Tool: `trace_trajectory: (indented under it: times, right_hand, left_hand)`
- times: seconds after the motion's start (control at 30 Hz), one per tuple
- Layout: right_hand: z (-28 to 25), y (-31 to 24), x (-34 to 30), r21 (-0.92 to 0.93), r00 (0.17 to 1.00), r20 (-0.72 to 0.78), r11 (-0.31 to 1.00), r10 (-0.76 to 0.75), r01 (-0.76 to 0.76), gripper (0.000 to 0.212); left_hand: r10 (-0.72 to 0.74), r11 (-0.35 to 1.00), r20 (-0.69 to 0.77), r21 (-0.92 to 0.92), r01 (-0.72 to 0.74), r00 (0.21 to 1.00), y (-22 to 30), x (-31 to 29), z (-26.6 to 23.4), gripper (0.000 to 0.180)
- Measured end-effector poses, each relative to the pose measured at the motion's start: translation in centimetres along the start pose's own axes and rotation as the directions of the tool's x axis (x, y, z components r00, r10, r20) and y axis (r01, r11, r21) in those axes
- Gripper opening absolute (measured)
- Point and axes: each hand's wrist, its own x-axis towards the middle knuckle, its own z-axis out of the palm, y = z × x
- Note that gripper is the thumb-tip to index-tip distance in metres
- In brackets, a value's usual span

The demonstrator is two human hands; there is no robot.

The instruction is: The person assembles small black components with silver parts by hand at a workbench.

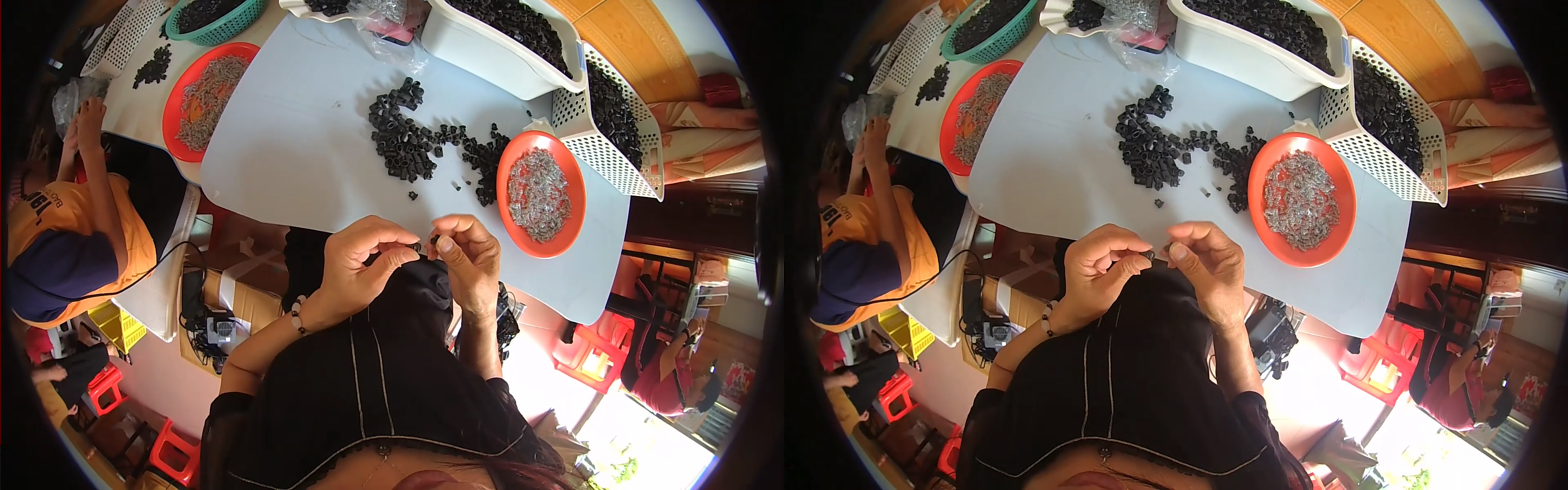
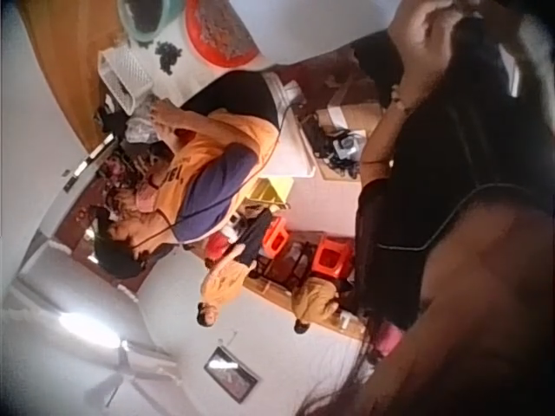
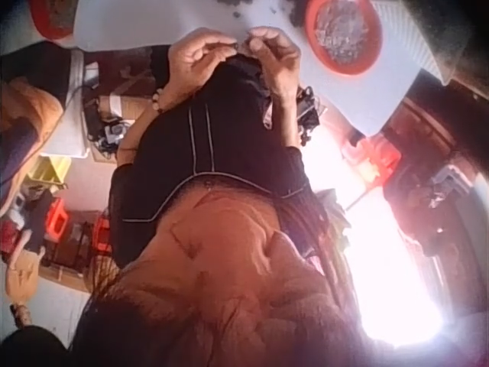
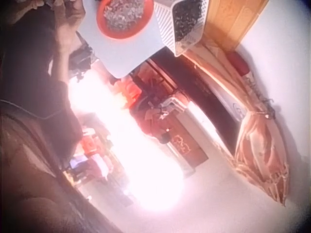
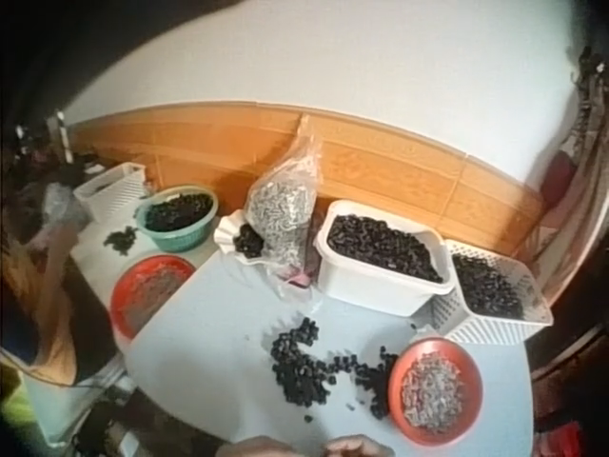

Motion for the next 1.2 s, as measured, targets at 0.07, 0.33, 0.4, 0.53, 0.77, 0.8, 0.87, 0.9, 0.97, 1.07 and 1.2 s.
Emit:
trace_trajectory:
  times: [0.07, 0.33, 0.4, 0.53, 0.77, 0.8, 0.87, 0.9, 0.97, 1.07, 1.2]
  right_hand:
    - [-0.4, 0.3, -0.1, 0.01, 1.0, 0.016, 1.0, -0.006, 0.006, 0.012]
    - [-1.1, 1.0, -0.1, 0.18, 0.989, 0.133, 0.98, 0.058, -0.081, 0.02]
    - [-1.3, 1.0, -0.1, 0.193, 0.984, 0.154, 0.974, 0.088, -0.118, 0.019]
    - [-1.6, 1.0, -0.1, 0.181, 0.973, 0.187, 0.969, 0.135, -0.169, 0.019]
    - [-1.2, 0.5, -0.2, 0.118, 0.971, 0.191, 0.979, 0.142, -0.166, 0.019]
    - [-1.2, 0.5, -0.1, 0.1, 0.97, 0.195, 0.981, 0.147, -0.169, 0.019]
    - [-1.1, 0.6, -0.1, 0.081, 0.968, 0.199, 0.982, 0.154, -0.172, 0.019]
    - [-1.1, 0.6, -0.1, 0.087, 0.969, 0.198, 0.982, 0.147, -0.167, 0.018]
    - [-1.1, 0.6, -0.1, 0.092, 0.97, 0.198, 0.983, 0.141, -0.162, 0.018]
    - [-1.1, 0.5, -0.1, 0.161, 0.962, 0.244, 0.973, 0.122, -0.164, 0.013]
    - [-1.1, 0.7, 0.0, 0.109, 0.957, 0.253, 0.978, 0.143, -0.176, 0.012]
  left_hand:
    - [0.047, 0.996, 0.0, 0.07, -0.047, 0.999, 0.0, 0.0, 0.0, 0.015]
    - [0.054, 0.994, -0.011, 0.101, -0.053, 0.998, -0.2, -0.1, 0.1, 0.015]
    - [0.09, 0.987, 0.013, 0.135, -0.091, 0.996, -0.3, 0.0, 0.1, 0.015]
    - [0.104, 0.986, 0.024, 0.132, -0.107, 0.994, 0.1, 0.1, 0.1, 0.014]
    - [0.135, 0.973, 0.116, 0.174, -0.154, 0.984, 0.0, 0.0, -0.4, 0.015]
    - [0.135, 0.973, 0.115, 0.174, -0.154, 0.984, 0.1, 0.1, -0.4, 0.015]
    - [0.219, 0.925, 0.098, 0.296, -0.238, 0.971, 0.5, 0.3, -0.3, 0.014]
    - [0.219, 0.925, 0.097, 0.296, -0.238, 0.971, 0.7, 0.3, -0.2, 0.014]
    - [0.211, 0.926, 0.109, 0.295, -0.234, 0.971, 0.8, 0.3, -0.2, 0.013]
    - [0.153, 0.949, 0.134, 0.255, -0.183, 0.979, 0.2, 0.1, -0.4, 0.012]
    - [0.063, 0.988, 0.112, 0.134, -0.078, 0.992, -0.4, -0.4, -0.8, 0.012]
